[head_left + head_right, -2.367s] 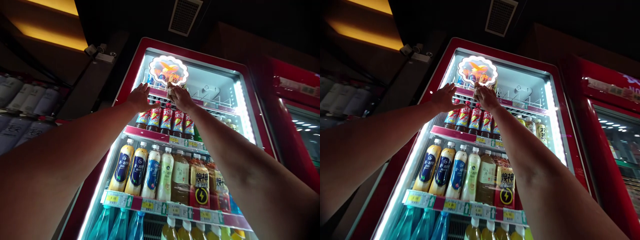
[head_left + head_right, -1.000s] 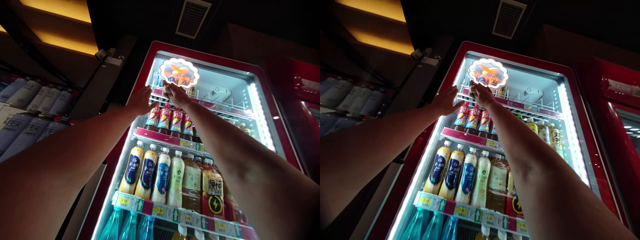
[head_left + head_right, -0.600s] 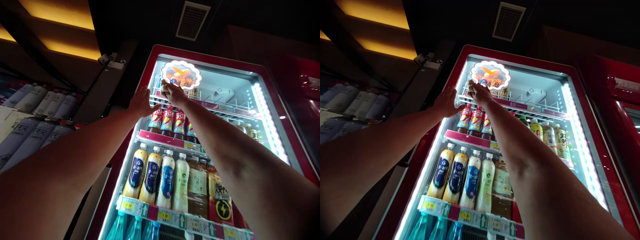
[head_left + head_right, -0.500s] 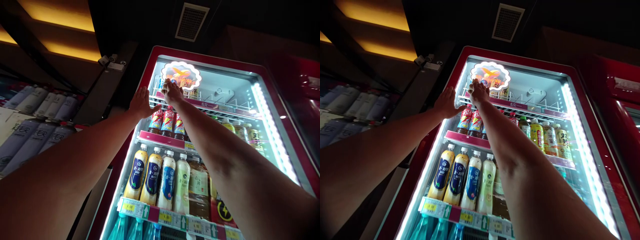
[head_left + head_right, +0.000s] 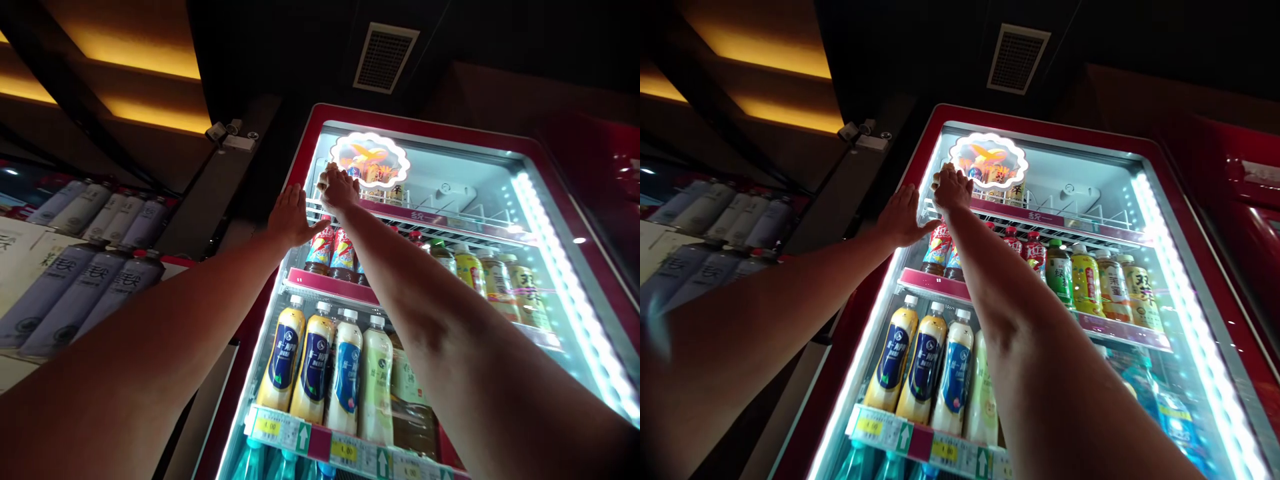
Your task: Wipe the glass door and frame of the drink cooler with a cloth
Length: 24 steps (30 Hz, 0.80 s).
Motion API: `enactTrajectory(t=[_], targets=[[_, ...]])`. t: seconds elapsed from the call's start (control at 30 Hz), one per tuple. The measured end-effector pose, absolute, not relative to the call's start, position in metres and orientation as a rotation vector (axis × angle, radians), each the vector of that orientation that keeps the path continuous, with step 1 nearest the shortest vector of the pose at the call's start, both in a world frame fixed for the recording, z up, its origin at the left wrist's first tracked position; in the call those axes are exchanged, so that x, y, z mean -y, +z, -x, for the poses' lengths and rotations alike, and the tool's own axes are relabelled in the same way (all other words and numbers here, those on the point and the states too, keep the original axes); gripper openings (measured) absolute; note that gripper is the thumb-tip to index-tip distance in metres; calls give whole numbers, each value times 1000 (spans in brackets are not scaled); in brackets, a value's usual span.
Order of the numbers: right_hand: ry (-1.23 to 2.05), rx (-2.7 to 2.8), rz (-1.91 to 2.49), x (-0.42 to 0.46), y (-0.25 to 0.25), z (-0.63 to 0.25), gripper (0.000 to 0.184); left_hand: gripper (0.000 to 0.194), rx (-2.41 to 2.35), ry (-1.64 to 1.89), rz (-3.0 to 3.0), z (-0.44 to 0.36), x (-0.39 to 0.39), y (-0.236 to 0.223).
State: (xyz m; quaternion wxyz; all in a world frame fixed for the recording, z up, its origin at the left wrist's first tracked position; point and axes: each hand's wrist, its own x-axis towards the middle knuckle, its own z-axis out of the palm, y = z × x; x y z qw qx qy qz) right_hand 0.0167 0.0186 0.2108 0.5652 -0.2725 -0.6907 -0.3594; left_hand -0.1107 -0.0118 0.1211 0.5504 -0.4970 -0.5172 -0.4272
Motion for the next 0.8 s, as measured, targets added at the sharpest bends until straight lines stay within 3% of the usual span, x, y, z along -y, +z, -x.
enactTrajectory(t=[0.27,0.47,0.63,0.8], targets=[[-931,1739,528,-13,218,-14,61,107,1158,-1074,1190,113,8,120],[-837,1737,603,-1,222,18,69,78,1069,-1132,1177,115,2,120],[-970,1882,430,-2,223,13,64,72,1111,-1113,1126,109,7,117],[-933,1691,557,-5,231,21,60,56,1187,-1060,1105,102,19,113]])
